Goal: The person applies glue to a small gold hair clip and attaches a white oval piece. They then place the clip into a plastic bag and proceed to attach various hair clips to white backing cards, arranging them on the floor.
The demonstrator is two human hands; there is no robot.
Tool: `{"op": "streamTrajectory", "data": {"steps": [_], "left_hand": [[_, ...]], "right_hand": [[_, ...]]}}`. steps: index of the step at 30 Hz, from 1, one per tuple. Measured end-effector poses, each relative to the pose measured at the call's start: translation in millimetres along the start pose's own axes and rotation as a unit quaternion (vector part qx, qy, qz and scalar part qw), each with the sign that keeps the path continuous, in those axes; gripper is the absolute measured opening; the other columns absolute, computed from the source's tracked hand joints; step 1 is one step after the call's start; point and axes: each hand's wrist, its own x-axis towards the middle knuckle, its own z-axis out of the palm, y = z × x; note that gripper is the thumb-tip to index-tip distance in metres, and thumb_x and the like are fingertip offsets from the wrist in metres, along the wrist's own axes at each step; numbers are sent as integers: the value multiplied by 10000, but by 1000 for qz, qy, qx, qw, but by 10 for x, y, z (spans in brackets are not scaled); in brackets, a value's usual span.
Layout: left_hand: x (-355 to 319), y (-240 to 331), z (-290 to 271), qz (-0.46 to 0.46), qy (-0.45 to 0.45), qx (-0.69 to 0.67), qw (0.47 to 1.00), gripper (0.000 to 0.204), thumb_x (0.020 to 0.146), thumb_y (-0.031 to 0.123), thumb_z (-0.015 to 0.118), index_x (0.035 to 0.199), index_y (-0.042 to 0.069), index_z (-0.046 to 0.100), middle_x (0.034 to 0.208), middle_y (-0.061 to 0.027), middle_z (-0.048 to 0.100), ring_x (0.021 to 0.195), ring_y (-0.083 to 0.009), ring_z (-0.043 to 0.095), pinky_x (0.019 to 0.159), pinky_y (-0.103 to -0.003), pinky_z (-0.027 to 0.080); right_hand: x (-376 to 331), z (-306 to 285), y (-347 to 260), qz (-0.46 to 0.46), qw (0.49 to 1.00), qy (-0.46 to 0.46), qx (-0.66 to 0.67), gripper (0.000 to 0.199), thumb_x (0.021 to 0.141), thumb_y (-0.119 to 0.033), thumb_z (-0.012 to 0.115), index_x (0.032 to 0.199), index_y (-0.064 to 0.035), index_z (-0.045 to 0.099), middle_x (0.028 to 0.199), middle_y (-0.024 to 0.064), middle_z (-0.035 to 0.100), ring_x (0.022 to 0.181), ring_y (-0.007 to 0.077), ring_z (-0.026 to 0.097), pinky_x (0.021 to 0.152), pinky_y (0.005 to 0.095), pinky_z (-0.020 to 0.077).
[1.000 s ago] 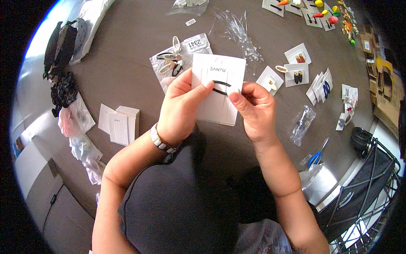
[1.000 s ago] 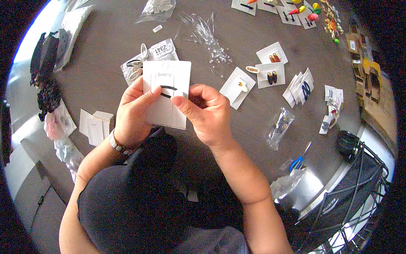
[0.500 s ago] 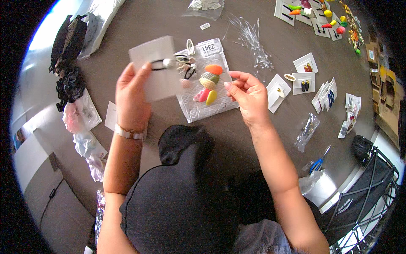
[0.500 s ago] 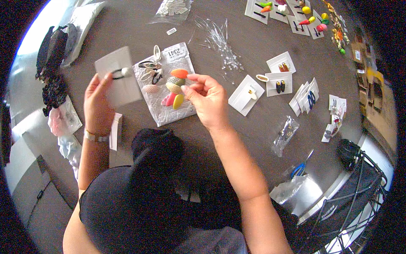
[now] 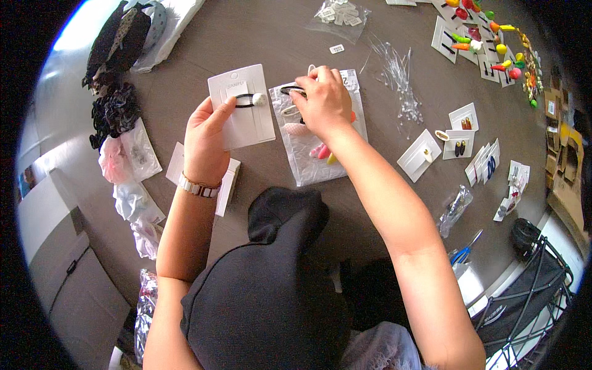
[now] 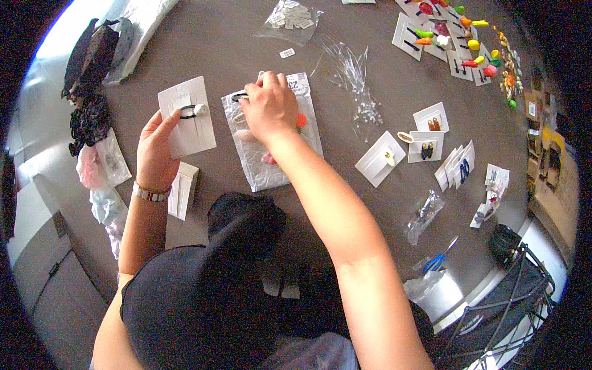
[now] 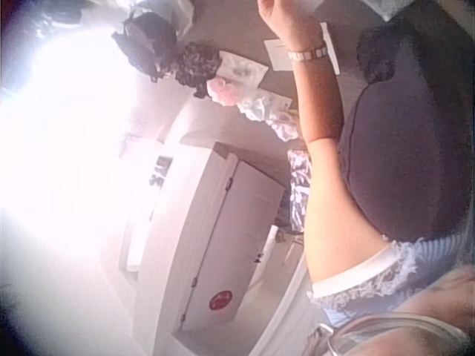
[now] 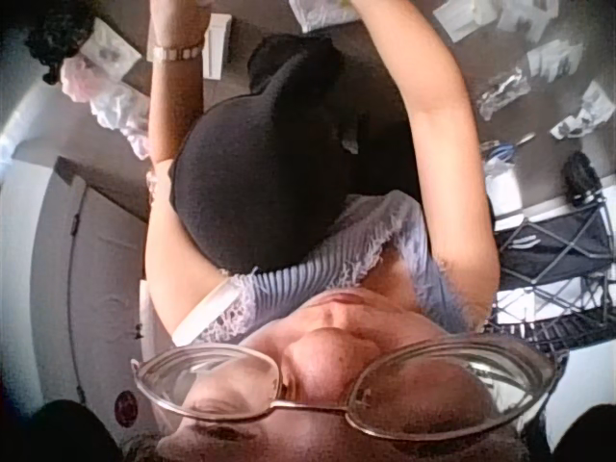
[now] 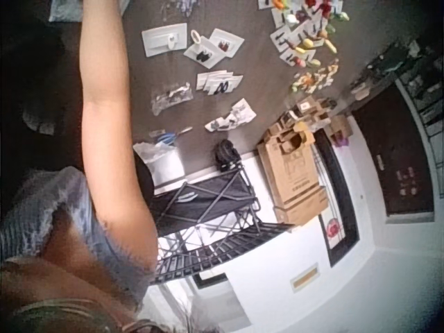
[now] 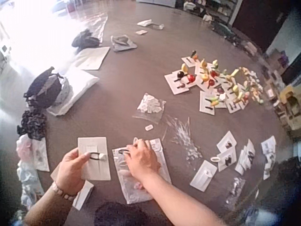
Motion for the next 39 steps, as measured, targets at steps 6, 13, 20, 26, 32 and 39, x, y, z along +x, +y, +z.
{"op": "streamTrajectory", "data": {"steps": [6,13,20,26,32,39], "left_hand": [[9,1,28,-17,10,-4,1000,166,847,131,546,967,20,576,861,-28,615,732,-92,570,657,-239,457],[15,-94,107,-43,-3,-4,999,173,847,132,542,993,41,565,885,-34,614,754,-118,587,661,-264,480],[-31,-257,341,-61,0,14,998,191,835,134,567,995,28,569,885,-31,615,756,-108,570,674,-264,462],[-111,-334,507,-54,-51,9,997,199,842,133,559,1010,26,563,890,-37,612,764,-109,570,680,-261,465],[-216,-380,703,-39,-95,-11,995,201,857,128,534,1039,42,543,921,-37,609,792,-114,581,684,-265,479],[-354,-337,852,12,-98,-6,995,208,848,101,546,1038,18,540,922,-59,613,795,-125,590,703,-262,486]], "right_hand": [[-15,-38,-4,1,1000,-2,8,82,676,-76,637,756,-75,621,819,59,560,813,221,542,722,324,451],[-379,-368,59,121,959,-20,255,75,760,-53,605,831,-36,590,745,69,630,658,99,609,575,229,471],[-650,-531,76,124,904,46,408,117,749,60,600,856,13,610,908,51,554,712,87,566,609,195,464],[-808,-790,-87,79,873,57,479,119,784,49,581,891,16,620,987,104,547,812,130,569,684,223,490],[-806,-868,-151,155,833,53,528,126,764,72,594,879,22,596,1027,102,549,830,109,557,683,220,494],[-839,-1029,-112,260,814,8,520,126,722,51,655,829,4,607,787,47,631,674,64,566,619,185,468]]}}
